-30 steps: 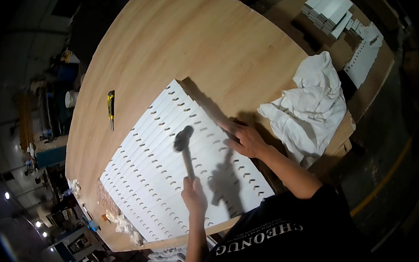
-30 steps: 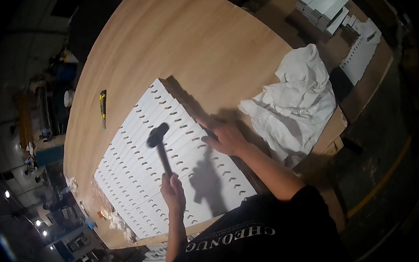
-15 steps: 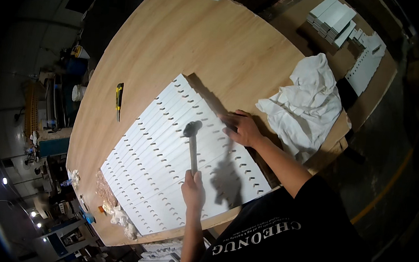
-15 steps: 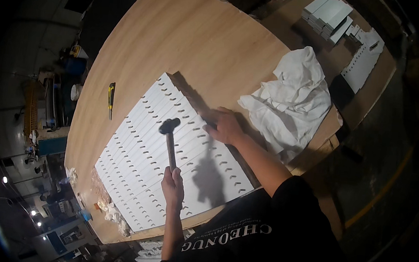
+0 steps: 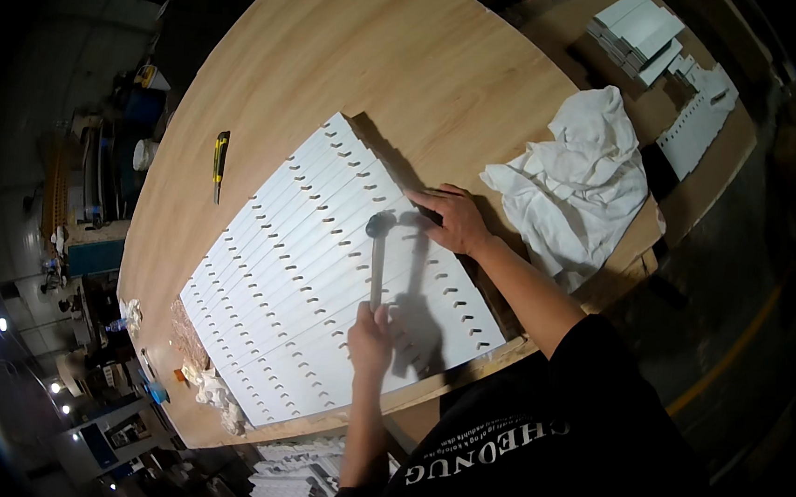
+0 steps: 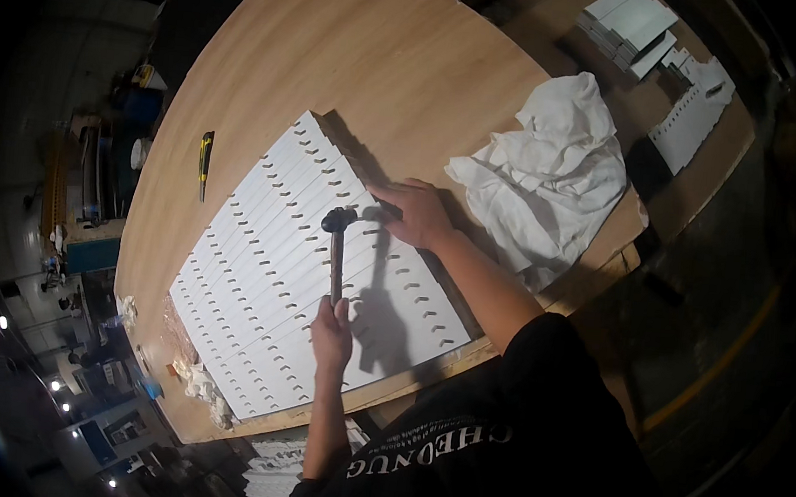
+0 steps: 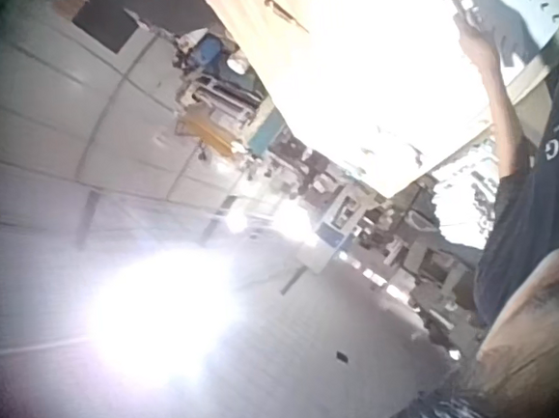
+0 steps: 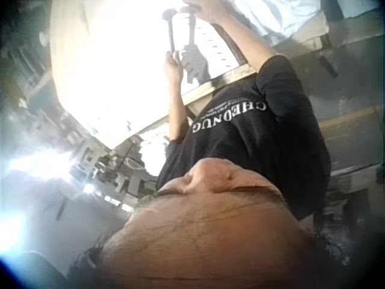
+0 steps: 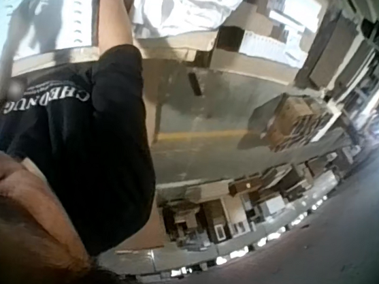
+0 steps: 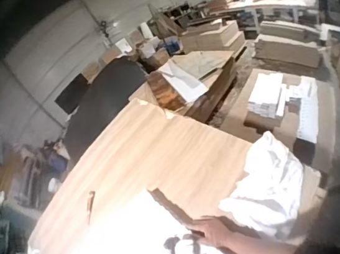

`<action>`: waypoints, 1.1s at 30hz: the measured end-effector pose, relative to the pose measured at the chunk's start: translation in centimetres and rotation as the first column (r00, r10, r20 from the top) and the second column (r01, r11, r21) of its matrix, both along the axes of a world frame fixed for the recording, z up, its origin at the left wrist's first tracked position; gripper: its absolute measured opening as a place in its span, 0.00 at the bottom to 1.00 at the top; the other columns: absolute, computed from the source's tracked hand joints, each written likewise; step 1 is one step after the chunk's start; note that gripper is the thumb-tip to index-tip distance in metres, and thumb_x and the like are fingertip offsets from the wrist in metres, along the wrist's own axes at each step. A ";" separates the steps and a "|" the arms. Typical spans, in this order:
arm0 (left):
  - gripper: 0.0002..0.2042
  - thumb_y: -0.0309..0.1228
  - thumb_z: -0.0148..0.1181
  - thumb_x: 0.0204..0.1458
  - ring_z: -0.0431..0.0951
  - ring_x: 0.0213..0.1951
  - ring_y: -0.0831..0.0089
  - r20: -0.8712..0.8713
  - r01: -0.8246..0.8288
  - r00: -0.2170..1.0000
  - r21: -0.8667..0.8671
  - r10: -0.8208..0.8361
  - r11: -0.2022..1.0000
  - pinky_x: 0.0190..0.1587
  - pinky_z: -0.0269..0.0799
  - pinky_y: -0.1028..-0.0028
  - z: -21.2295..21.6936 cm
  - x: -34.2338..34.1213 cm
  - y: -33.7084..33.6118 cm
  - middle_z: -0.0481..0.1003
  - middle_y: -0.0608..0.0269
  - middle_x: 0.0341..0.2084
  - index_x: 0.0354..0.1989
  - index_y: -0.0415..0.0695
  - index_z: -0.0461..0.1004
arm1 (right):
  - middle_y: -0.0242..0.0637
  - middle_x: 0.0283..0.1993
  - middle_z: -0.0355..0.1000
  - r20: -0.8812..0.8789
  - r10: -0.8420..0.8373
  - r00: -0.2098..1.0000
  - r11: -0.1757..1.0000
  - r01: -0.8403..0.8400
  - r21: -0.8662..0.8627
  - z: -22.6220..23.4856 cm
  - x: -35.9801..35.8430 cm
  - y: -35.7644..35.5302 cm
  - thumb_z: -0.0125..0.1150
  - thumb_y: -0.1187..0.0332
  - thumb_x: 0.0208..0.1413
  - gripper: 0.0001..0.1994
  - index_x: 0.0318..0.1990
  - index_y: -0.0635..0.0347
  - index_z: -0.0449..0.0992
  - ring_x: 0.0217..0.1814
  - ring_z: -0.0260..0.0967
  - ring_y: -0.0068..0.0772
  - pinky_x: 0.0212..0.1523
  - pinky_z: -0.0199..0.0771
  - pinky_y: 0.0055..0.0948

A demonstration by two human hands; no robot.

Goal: The person places small wooden pegs into holes in white panels, uses a hammer to secure the pegs, and then stacks the completed panels onto a pile.

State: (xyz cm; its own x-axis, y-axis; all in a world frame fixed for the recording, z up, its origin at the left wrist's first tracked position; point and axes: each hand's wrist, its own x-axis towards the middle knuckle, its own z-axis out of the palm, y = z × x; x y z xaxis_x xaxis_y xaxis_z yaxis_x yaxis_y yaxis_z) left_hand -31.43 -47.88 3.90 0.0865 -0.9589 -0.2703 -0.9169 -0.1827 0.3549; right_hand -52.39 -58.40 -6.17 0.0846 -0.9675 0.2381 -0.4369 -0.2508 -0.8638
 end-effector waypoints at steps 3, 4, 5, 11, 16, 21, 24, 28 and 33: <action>0.12 0.37 0.47 0.58 0.69 0.18 0.52 -0.100 -0.042 0.994 -0.026 0.039 0.999 0.23 0.62 0.61 1.8 -0.3 0.5 0.68 0.49 0.15 0.31 0.40 0.65 | 0.41 0.49 0.73 0.085 0.047 0.995 0.996 -0.053 0.072 0.4 -0.6 0.1 0.55 0.57 0.54 0.23 0.57 0.53 0.69 0.53 0.68 0.42 0.60 0.57 0.40; 0.11 0.37 0.48 0.58 0.70 0.20 0.48 -0.169 -0.076 0.983 -0.052 0.066 0.996 0.24 0.63 0.58 2.5 -0.9 1.0 0.70 0.47 0.16 0.31 0.41 0.65 | 0.42 0.49 0.73 0.083 0.042 0.996 0.998 -0.046 0.047 -0.1 -0.5 0.1 0.55 0.57 0.53 0.23 0.56 0.54 0.69 0.52 0.68 0.43 0.60 0.58 0.39; 0.11 0.37 0.48 0.57 0.71 0.22 0.44 -0.238 -0.112 0.967 -0.075 0.091 0.991 0.25 0.64 0.55 2.6 -1.3 1.4 0.71 0.45 0.17 0.30 0.42 0.65 | 0.42 0.48 0.73 0.081 0.037 0.996 0.999 -0.039 0.022 -0.8 -0.4 0.0 0.55 0.58 0.53 0.23 0.56 0.54 0.69 0.51 0.69 0.43 0.59 0.58 0.39; 0.09 0.34 0.48 0.57 0.73 0.22 0.46 -0.043 -0.011 0.999 0.010 0.011 1.000 0.25 0.65 0.57 1.0 -1.2 1.3 0.71 0.48 0.16 0.33 0.40 0.67 | 0.45 0.45 0.74 0.023 -0.007 1.000 0.994 0.009 -0.110 -0.5 -0.2 -0.5 0.57 0.64 0.50 0.21 0.53 0.58 0.71 0.48 0.70 0.45 0.53 0.64 0.37; 0.09 0.34 0.48 0.57 0.73 0.24 0.45 -0.157 -0.102 0.984 -0.081 0.088 0.991 0.26 0.65 0.56 0.9 -1.5 4.0 0.72 0.46 0.17 0.33 0.40 0.66 | 0.46 0.45 0.74 0.107 0.035 0.994 0.993 -0.022 -0.119 -0.8 -0.2 -0.2 0.55 0.62 0.51 0.21 0.53 0.58 0.71 0.46 0.70 0.46 0.52 0.65 0.37; 0.09 0.34 0.48 0.57 0.73 0.25 0.44 -0.087 -0.054 0.995 0.022 0.056 0.998 0.26 0.65 0.56 0.7 -1.6 3.4 0.72 0.45 0.18 0.33 0.41 0.66 | 0.47 0.47 0.73 0.031 0.083 0.996 0.996 -0.083 0.015 -0.2 -0.7 0.0 0.54 0.54 0.54 0.25 0.56 0.58 0.69 0.51 0.68 0.48 0.58 0.59 0.37; 0.11 0.36 0.47 0.58 0.72 0.25 0.43 -0.205 -0.104 0.975 -0.097 0.082 0.990 0.26 0.63 0.54 0.5 -2.0 4.3 0.71 0.44 0.18 0.32 0.40 0.65 | 0.50 0.62 0.58 0.116 0.051 0.992 0.997 -0.058 0.058 -0.9 -0.9 1.3 0.55 0.52 0.54 0.34 0.63 0.62 0.55 0.65 0.53 0.46 0.65 0.50 0.34; 0.11 0.37 0.47 0.59 0.71 0.24 0.42 -0.120 -0.025 0.993 -0.053 0.018 0.998 0.25 0.63 0.55 -1.1 -0.7 3.1 0.71 0.45 0.17 0.33 0.40 0.65 | 0.49 0.71 0.42 0.036 0.228 0.973 0.967 -0.230 0.108 0.8 -3.7 9.5 0.67 0.42 0.38 0.57 0.68 0.63 0.39 0.73 0.40 0.44 0.70 0.39 0.38; 0.11 0.37 0.47 0.59 0.71 0.23 0.43 -0.190 -0.059 0.981 -0.096 0.040 0.994 0.25 0.63 0.54 1.3 -1.6 3.8 0.70 0.45 0.16 0.33 0.41 0.65 | 0.50 0.68 0.48 -0.317 0.412 0.854 0.904 -0.341 0.256 2.4 -6.2 17.0 0.65 0.38 0.34 0.59 0.67 0.66 0.42 0.70 0.46 0.47 0.69 0.38 0.44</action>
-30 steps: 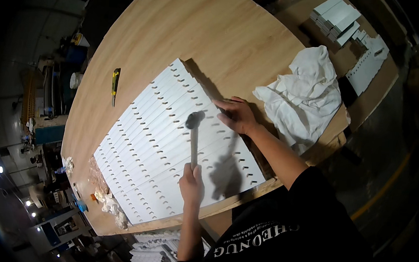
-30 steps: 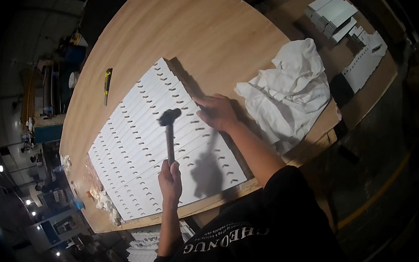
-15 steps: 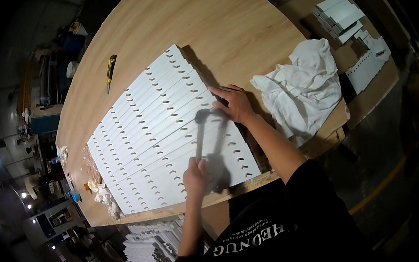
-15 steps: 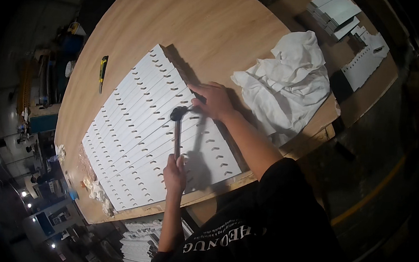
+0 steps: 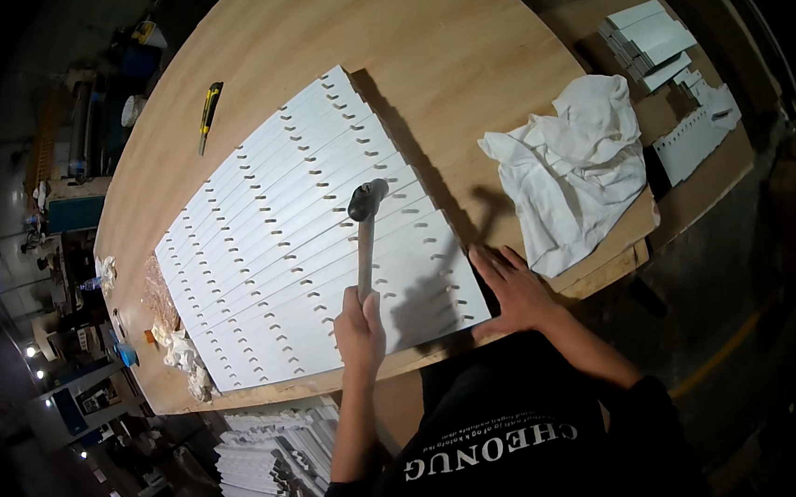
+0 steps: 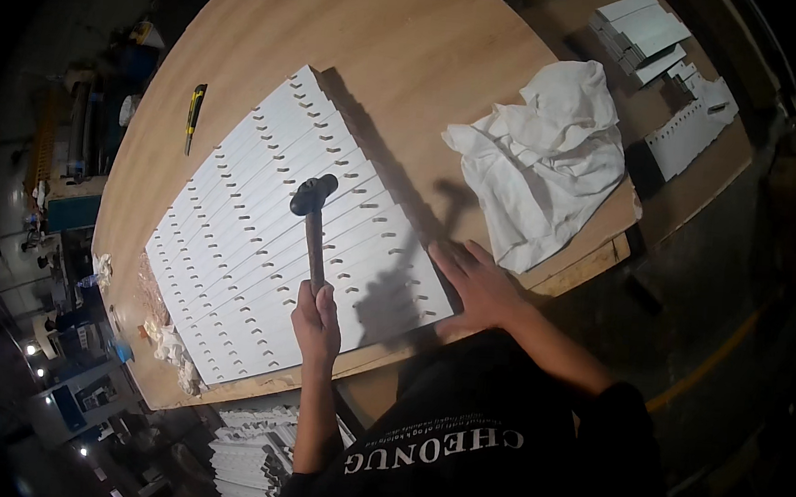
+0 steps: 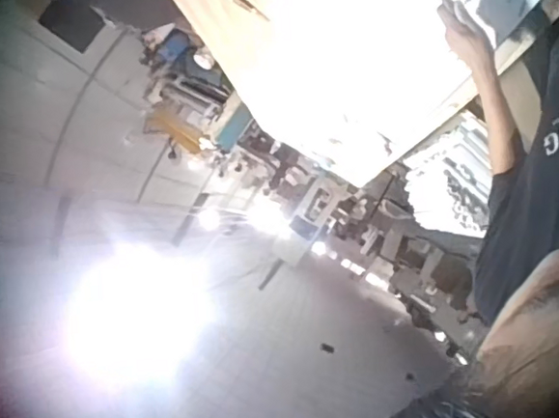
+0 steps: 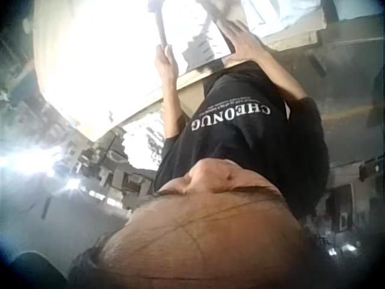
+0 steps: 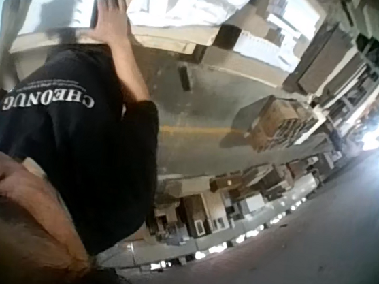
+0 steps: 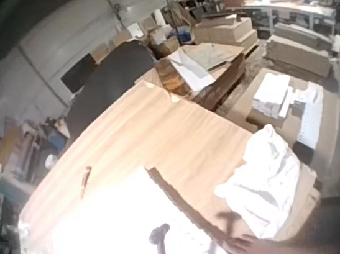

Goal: The person places small wooden pegs into holes in white panels, uses a hammer to secure the pegs, and then stacks the completed panels onto a pile.

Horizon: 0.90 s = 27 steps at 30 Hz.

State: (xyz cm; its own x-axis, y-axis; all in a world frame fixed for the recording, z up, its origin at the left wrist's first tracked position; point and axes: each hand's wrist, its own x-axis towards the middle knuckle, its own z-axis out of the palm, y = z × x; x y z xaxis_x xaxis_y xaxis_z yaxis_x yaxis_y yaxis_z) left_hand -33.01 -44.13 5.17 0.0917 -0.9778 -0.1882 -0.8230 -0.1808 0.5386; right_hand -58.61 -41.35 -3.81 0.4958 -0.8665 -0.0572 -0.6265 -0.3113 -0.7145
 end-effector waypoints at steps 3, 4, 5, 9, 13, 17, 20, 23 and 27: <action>0.11 0.37 0.47 0.58 0.71 0.24 0.43 0.182 0.070 0.980 0.065 -0.081 0.995 0.25 0.63 0.54 -1.4 0.1 -0.8 0.71 0.45 0.17 0.34 0.41 0.65 | 0.49 0.67 0.50 0.016 -0.014 1.000 0.997 0.015 -0.072 -0.2 0.5 -0.2 0.65 0.40 0.35 0.56 0.66 0.65 0.44 0.69 0.48 0.43 0.69 0.38 0.44; 0.11 0.37 0.47 0.59 0.72 0.24 0.44 0.139 0.043 0.989 0.074 -0.053 0.996 0.25 0.63 0.55 -1.2 0.3 -0.7 0.71 0.45 0.17 0.34 0.41 0.66 | 0.49 0.67 0.50 0.023 -0.019 1.000 0.997 0.021 -0.071 -0.1 0.5 -0.2 0.65 0.40 0.35 0.55 0.66 0.65 0.45 0.69 0.48 0.43 0.69 0.39 0.43; 0.11 0.37 0.47 0.59 0.72 0.24 0.44 0.096 0.018 0.995 0.084 -0.026 0.996 0.25 0.63 0.55 -0.6 0.4 -0.3 0.71 0.45 0.17 0.34 0.41 0.66 | 0.49 0.67 0.51 0.008 -0.008 1.000 0.998 0.009 -0.067 -0.2 0.5 -0.1 0.65 0.40 0.36 0.55 0.66 0.65 0.45 0.69 0.48 0.42 0.69 0.39 0.43; 0.09 0.33 0.46 0.58 0.70 0.20 0.61 -0.084 -0.036 0.996 -0.027 0.033 0.999 0.23 0.63 0.65 1.2 0.4 2.0 0.69 0.52 0.15 0.33 0.40 0.67 | 0.48 0.67 0.52 -0.060 -0.003 0.998 0.995 -0.003 -0.101 -0.9 0.7 0.0 0.63 0.40 0.37 0.54 0.66 0.67 0.46 0.69 0.48 0.41 0.68 0.41 0.44; 0.07 0.32 0.49 0.57 0.72 0.20 0.55 0.121 0.033 0.992 0.000 -0.033 0.999 0.23 0.64 0.63 -1.1 0.6 2.0 0.70 0.50 0.16 0.33 0.40 0.67 | 0.50 0.67 0.52 -0.082 -0.001 0.997 0.993 -0.009 -0.120 -0.7 0.7 0.2 0.61 0.39 0.40 0.53 0.65 0.69 0.45 0.69 0.49 0.41 0.68 0.41 0.44; 0.07 0.31 0.51 0.56 0.72 0.24 0.44 0.054 -0.060 0.997 0.101 0.054 0.993 0.26 0.65 0.56 0.0 0.5 2.4 0.71 0.45 0.18 0.33 0.40 0.66 | 0.50 0.67 0.51 -0.143 0.021 0.989 0.990 -0.040 -0.133 -0.9 0.7 0.2 0.61 0.38 0.40 0.54 0.65 0.69 0.45 0.69 0.49 0.42 0.68 0.41 0.44; 0.08 0.33 0.49 0.57 0.73 0.24 0.45 -0.024 -0.072 0.997 -0.011 0.072 0.997 0.26 0.65 0.56 0.0 -0.2 2.6 0.71 0.45 0.17 0.32 0.41 0.66 | 0.50 0.67 0.51 -0.126 0.008 0.992 0.992 -0.024 -0.126 -1.0 0.9 0.2 0.60 0.38 0.40 0.54 0.65 0.69 0.45 0.69 0.49 0.42 0.68 0.40 0.44; 0.07 0.32 0.50 0.56 0.73 0.23 0.47 0.130 0.023 0.991 0.096 -0.035 0.995 0.25 0.66 0.57 -1.1 0.0 1.7 0.71 0.49 0.16 0.33 0.41 0.65 | 0.50 0.67 0.50 -0.087 0.007 0.996 0.993 -0.017 -0.119 -0.6 0.9 0.3 0.61 0.39 0.40 0.53 0.65 0.69 0.45 0.69 0.49 0.41 0.68 0.40 0.44; 0.08 0.33 0.50 0.56 0.73 0.23 0.44 0.023 0.002 1.000 0.070 -0.004 0.998 0.26 0.66 0.56 0.7 0.3 2.9 0.71 0.47 0.16 0.33 0.41 0.65 | 0.49 0.67 0.51 -0.099 0.015 0.995 0.993 -0.026 -0.113 -0.9 0.7 0.2 0.62 0.40 0.40 0.53 0.65 0.69 0.45 0.69 0.49 0.42 0.68 0.40 0.45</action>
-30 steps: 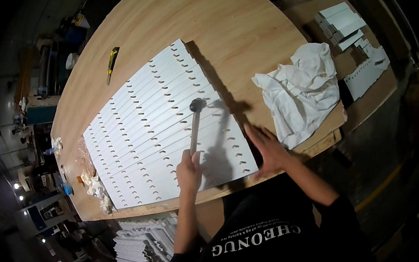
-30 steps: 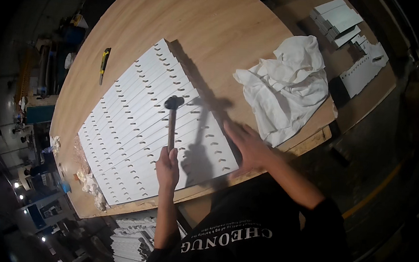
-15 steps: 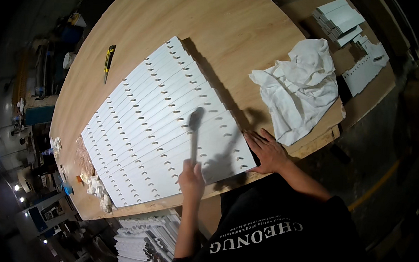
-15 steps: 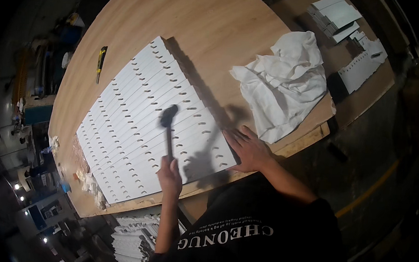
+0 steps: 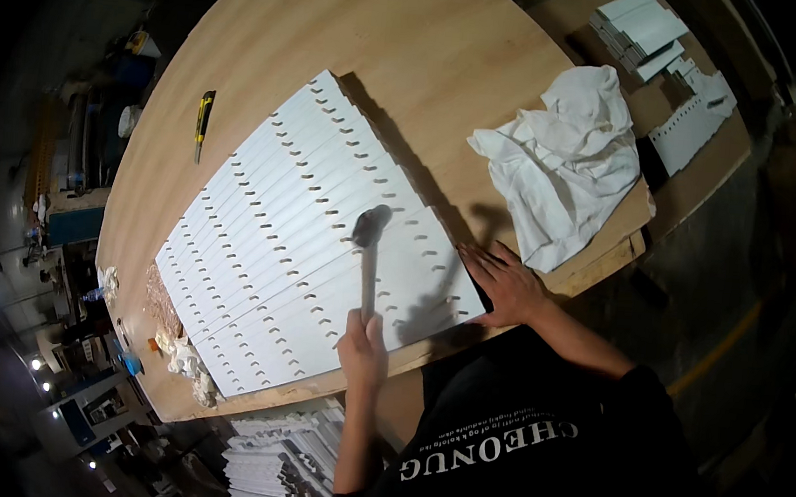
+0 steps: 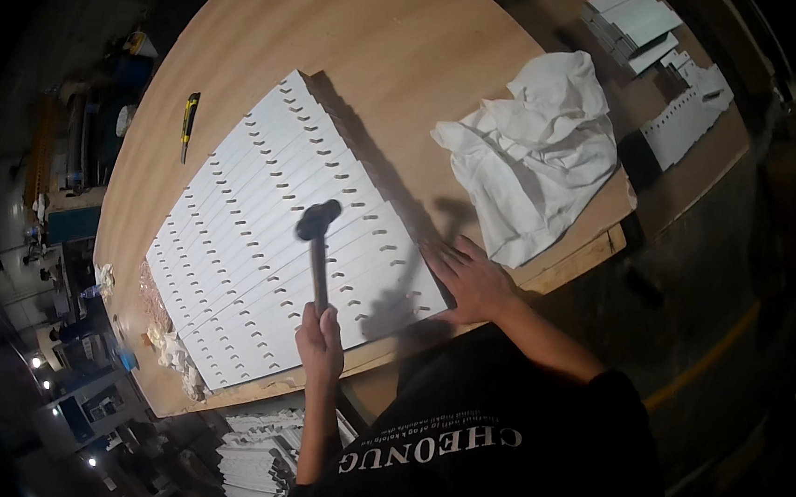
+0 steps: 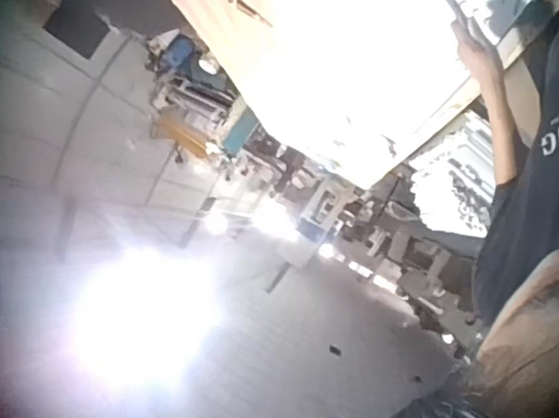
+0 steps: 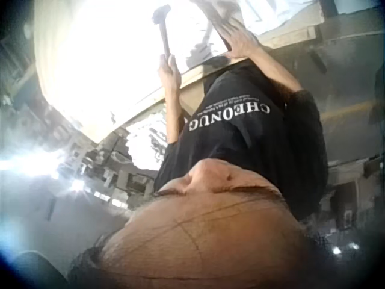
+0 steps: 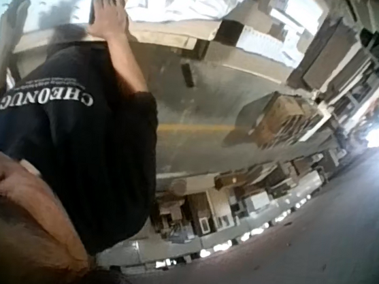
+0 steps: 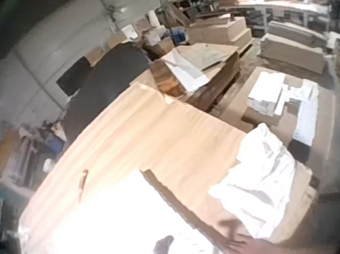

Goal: The person places small wooden pegs into holes in white panels, uses a hammer to secure the pegs, and then stacks the completed panels onto a pile.

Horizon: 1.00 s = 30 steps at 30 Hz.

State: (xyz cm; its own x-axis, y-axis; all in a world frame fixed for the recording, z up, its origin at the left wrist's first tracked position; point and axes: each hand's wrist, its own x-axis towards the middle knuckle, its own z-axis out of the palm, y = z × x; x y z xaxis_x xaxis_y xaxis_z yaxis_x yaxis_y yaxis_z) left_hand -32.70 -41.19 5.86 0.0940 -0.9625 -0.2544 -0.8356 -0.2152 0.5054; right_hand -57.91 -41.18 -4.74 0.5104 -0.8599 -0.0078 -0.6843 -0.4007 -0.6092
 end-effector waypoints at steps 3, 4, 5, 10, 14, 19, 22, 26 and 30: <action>0.09 0.34 0.50 0.57 0.73 0.24 0.43 0.005 -0.021 1.000 -0.067 0.022 0.998 0.27 0.66 0.54 -0.6 -0.6 0.9 0.72 0.45 0.18 0.32 0.41 0.66 | 0.49 0.67 0.52 0.034 -0.019 0.999 0.999 0.021 -0.033 -0.1 0.1 0.0 0.62 0.40 0.39 0.53 0.65 0.69 0.45 0.69 0.50 0.42 0.68 0.40 0.45; 0.09 0.34 0.50 0.56 0.72 0.25 0.43 0.105 0.043 0.993 0.034 -0.047 0.998 0.27 0.65 0.53 -1.7 -0.5 0.4 0.72 0.44 0.19 0.33 0.40 0.67 | 0.49 0.66 0.53 0.056 -0.039 0.998 0.999 0.041 -0.032 -0.1 0.0 0.2 0.62 0.40 0.39 0.53 0.65 0.68 0.46 0.68 0.51 0.42 0.68 0.40 0.45; 0.10 0.33 0.49 0.58 0.71 0.23 0.45 0.025 0.061 0.998 0.049 -0.062 0.997 0.25 0.64 0.59 -2.4 -0.2 0.1 0.70 0.44 0.18 0.31 0.38 0.65 | 0.49 0.66 0.53 0.062 -0.034 0.997 0.999 0.036 -0.034 -0.2 0.0 0.3 0.62 0.40 0.39 0.53 0.65 0.68 0.46 0.68 0.51 0.42 0.68 0.40 0.45; 0.11 0.35 0.49 0.58 0.71 0.23 0.43 -0.059 -0.056 0.997 -0.030 0.054 0.998 0.25 0.64 0.57 0.4 -0.6 1.2 0.71 0.44 0.18 0.31 0.38 0.64 | 0.47 0.66 0.54 0.053 -0.035 0.998 0.999 0.037 -0.028 -0.6 0.0 0.1 0.63 0.40 0.38 0.53 0.66 0.66 0.47 0.69 0.51 0.40 0.69 0.40 0.44; 0.09 0.33 0.50 0.56 0.71 0.23 0.43 0.131 0.060 0.989 0.073 -0.069 0.996 0.25 0.64 0.55 -2.9 0.2 0.4 0.71 0.44 0.17 0.31 0.40 0.65 | 0.46 0.65 0.55 0.088 -0.059 0.994 0.997 0.063 -0.046 0.2 0.0 0.2 0.65 0.41 0.37 0.53 0.65 0.66 0.48 0.68 0.51 0.38 0.68 0.42 0.44; 0.10 0.32 0.46 0.58 0.69 0.17 0.60 -0.048 -0.022 0.999 -0.070 0.019 0.997 0.22 0.64 0.64 -1.2 0.0 1.4 0.68 0.52 0.15 0.32 0.38 0.67 | 0.46 0.65 0.55 0.082 -0.060 0.995 0.997 0.064 -0.037 -0.6 0.1 0.2 0.66 0.41 0.36 0.53 0.65 0.65 0.49 0.68 0.53 0.37 0.68 0.42 0.44; 0.11 0.34 0.46 0.59 0.68 0.17 0.57 0.026 0.049 0.999 -0.134 -0.046 0.990 0.22 0.62 0.63 -2.4 -0.5 1.2 0.68 0.50 0.15 0.32 0.37 0.66 | 0.45 0.66 0.55 0.095 -0.075 0.993 0.996 0.078 -0.031 -0.1 0.0 0.3 0.66 0.42 0.35 0.53 0.65 0.64 0.49 0.68 0.53 0.37 0.69 0.42 0.44; 0.11 0.35 0.45 0.59 0.70 0.21 0.47 -0.003 0.008 1.000 0.044 -0.008 0.999 0.24 0.63 0.60 -1.2 -0.7 1.1 0.69 0.45 0.17 0.33 0.38 0.65 | 0.44 0.65 0.56 0.122 -0.065 0.990 0.998 0.067 -0.015 -0.4 -0.2 0.3 0.67 0.42 0.34 0.53 0.65 0.64 0.49 0.68 0.53 0.37 0.69 0.42 0.43; 0.11 0.35 0.48 0.58 0.72 0.23 0.44 0.022 0.018 1.000 -0.025 -0.017 1.000 0.26 0.65 0.57 -1.1 -0.9 2.8 0.71 0.45 0.18 0.32 0.39 0.66 | 0.45 0.66 0.55 0.099 -0.067 0.993 0.996 0.073 -0.055 -1.0 0.0 0.4 0.66 0.39 0.34 0.55 0.65 0.65 0.49 0.69 0.52 0.36 0.68 0.42 0.44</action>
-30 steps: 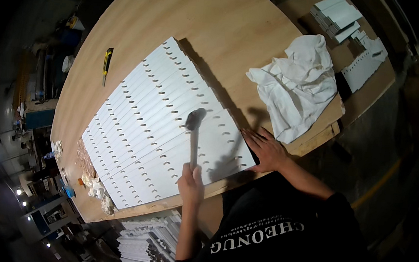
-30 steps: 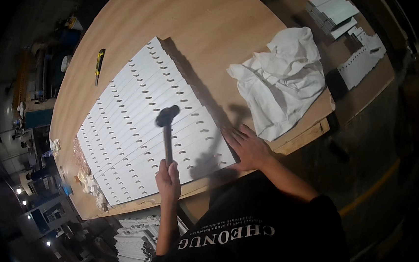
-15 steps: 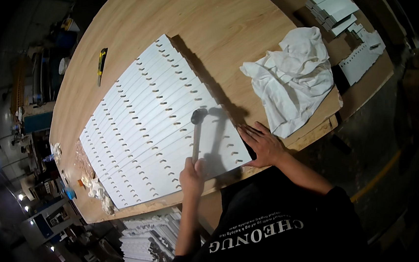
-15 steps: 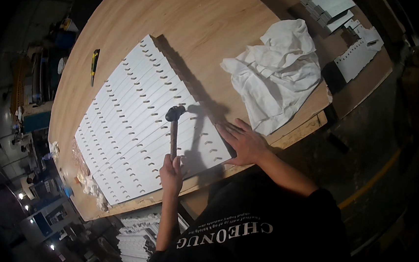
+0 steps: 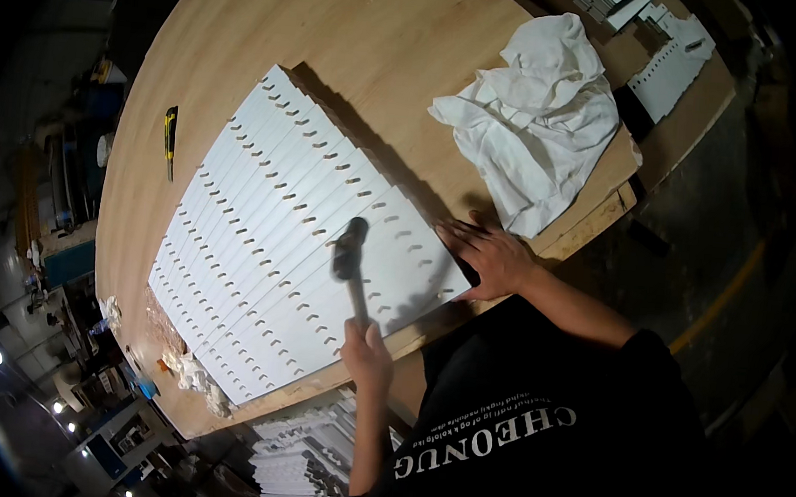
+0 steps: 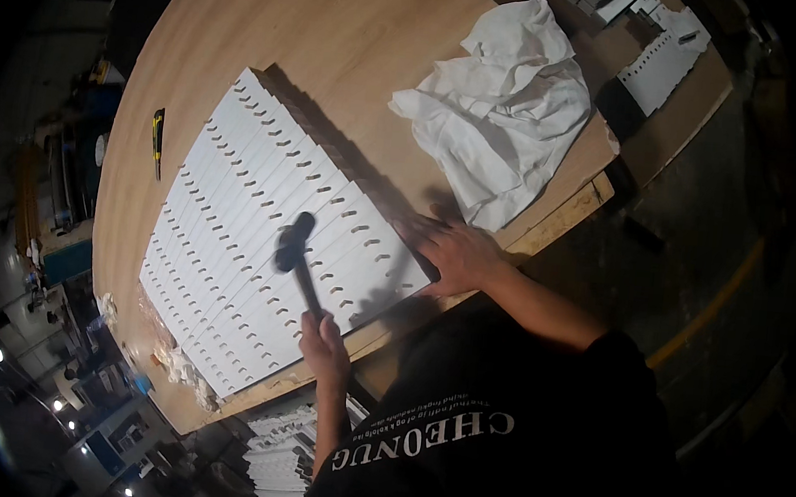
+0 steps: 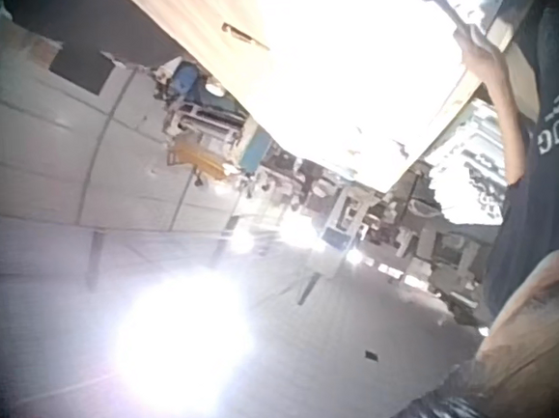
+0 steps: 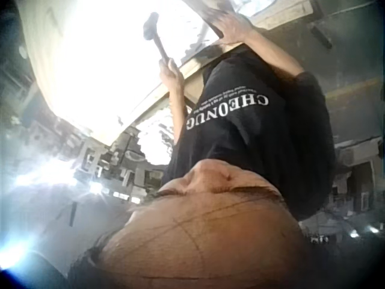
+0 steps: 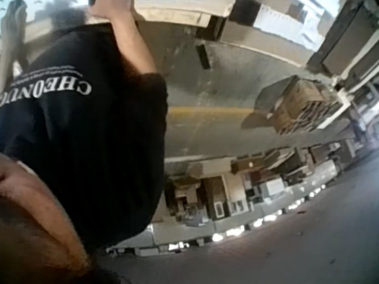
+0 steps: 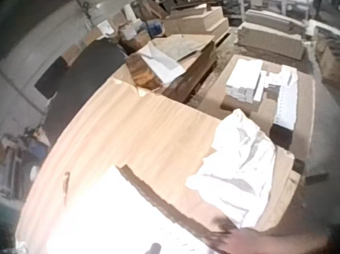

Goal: The person places small wooden pegs into holes in white panels, uses a hammer to secure the pegs, and then stacks the completed panels onto a pile.

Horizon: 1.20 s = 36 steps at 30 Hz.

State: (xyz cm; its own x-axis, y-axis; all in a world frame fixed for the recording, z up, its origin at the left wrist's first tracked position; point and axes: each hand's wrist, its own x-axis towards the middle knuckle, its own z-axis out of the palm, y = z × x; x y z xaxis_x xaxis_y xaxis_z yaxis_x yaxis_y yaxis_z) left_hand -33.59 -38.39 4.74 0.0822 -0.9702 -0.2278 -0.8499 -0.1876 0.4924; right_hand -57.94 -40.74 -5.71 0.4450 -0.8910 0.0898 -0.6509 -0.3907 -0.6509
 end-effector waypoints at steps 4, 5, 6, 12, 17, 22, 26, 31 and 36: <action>0.09 0.33 0.50 0.56 0.72 0.24 0.43 0.001 0.002 1.000 0.107 -0.002 0.994 0.26 0.65 0.57 -0.4 0.9 -0.1 0.71 0.44 0.18 0.32 0.38 0.66 | 0.44 0.66 0.55 0.032 0.009 0.999 0.999 -0.010 0.042 0.4 -0.2 0.1 0.67 0.40 0.33 0.55 0.65 0.65 0.49 0.69 0.51 0.37 0.69 0.42 0.43; 0.09 0.32 0.50 0.56 0.72 0.24 0.43 -0.008 -0.008 1.000 0.096 0.009 0.995 0.26 0.65 0.57 -0.1 1.2 0.3 0.71 0.44 0.17 0.32 0.38 0.66 | 0.44 0.66 0.55 0.042 0.005 0.999 0.999 -0.007 0.044 0.1 -0.1 0.1 0.67 0.40 0.33 0.55 0.65 0.64 0.50 0.69 0.51 0.37 0.69 0.42 0.43; 0.10 0.33 0.45 0.59 0.68 0.16 0.66 -0.052 0.010 0.999 0.000 -0.010 1.000 0.20 0.61 0.68 -0.2 1.2 0.7 0.66 0.56 0.13 0.32 0.39 0.66 | 0.44 0.66 0.55 0.052 0.002 0.999 0.999 -0.004 0.047 -0.1 -0.1 0.1 0.67 0.40 0.32 0.55 0.65 0.64 0.50 0.69 0.51 0.37 0.69 0.42 0.43; 0.09 0.33 0.50 0.56 0.73 0.26 0.43 0.056 0.001 0.998 0.156 -0.010 0.988 0.27 0.66 0.56 -0.9 0.5 -0.8 0.73 0.43 0.20 0.31 0.39 0.65 | 0.44 0.66 0.55 0.013 0.009 1.000 0.999 -0.009 0.035 0.7 -0.2 -0.2 0.68 0.41 0.31 0.55 0.65 0.64 0.51 0.68 0.53 0.37 0.68 0.46 0.41; 0.11 0.35 0.47 0.59 0.69 0.18 0.50 -0.076 -0.012 0.997 -0.010 0.011 1.000 0.22 0.62 0.61 0.9 0.6 2.0 0.68 0.47 0.15 0.32 0.39 0.65 | 0.45 0.66 0.56 0.026 0.015 1.000 0.999 -0.016 0.029 -0.2 -0.1 0.1 0.68 0.41 0.32 0.54 0.65 0.64 0.51 0.68 0.53 0.38 0.68 0.44 0.43; 0.11 0.35 0.46 0.58 0.69 0.16 0.66 0.041 0.083 0.995 0.087 -0.087 0.993 0.21 0.63 0.67 -1.1 1.5 2.4 0.66 0.56 0.13 0.33 0.39 0.67 | 0.45 0.64 0.57 -0.010 0.019 1.000 0.997 -0.019 0.079 0.5 -0.3 -0.1 0.69 0.44 0.32 0.55 0.67 0.61 0.46 0.67 0.54 0.37 0.70 0.42 0.43; 0.08 0.32 0.50 0.55 0.71 0.23 0.49 -0.072 -0.031 0.997 0.041 0.034 0.999 0.26 0.65 0.59 0.5 0.7 2.9 0.70 0.47 0.18 0.34 0.38 0.67 | 0.45 0.65 0.57 0.049 -0.004 0.999 0.999 0.002 0.047 0.3 0.0 0.0 0.68 0.43 0.33 0.53 0.65 0.61 0.50 0.67 0.53 0.39 0.69 0.43 0.43; 0.09 0.34 0.51 0.55 0.73 0.30 0.42 0.072 -0.052 0.997 0.294 0.033 0.954 0.32 0.66 0.53 -0.1 0.7 1.7 0.73 0.41 0.25 0.33 0.39 0.66 | 0.45 0.64 0.57 0.007 0.006 1.000 0.999 -0.006 0.045 0.4 -0.1 0.0 0.68 0.42 0.34 0.52 0.65 0.61 0.51 0.67 0.54 0.38 0.69 0.42 0.45; 0.11 0.35 0.49 0.57 0.69 0.20 0.49 -0.010 0.052 0.999 -0.025 -0.053 0.998 0.24 0.63 0.59 0.0 0.9 4.7 0.68 0.47 0.16 0.32 0.38 0.65 | 0.45 0.65 0.57 0.067 -0.013 0.998 1.000 0.012 0.021 -0.1 0.1 0.1 0.67 0.41 0.35 0.53 0.65 0.64 0.50 0.68 0.53 0.36 0.69 0.40 0.45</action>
State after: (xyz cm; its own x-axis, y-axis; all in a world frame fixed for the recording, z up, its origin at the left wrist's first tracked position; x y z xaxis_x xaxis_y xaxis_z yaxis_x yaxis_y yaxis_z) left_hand -32.71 -33.73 4.73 0.0288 -0.9785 -0.2044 -0.8532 -0.1306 0.5050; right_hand -57.83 -40.61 -5.83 0.4273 -0.8984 0.1011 -0.6100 -0.3691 -0.7012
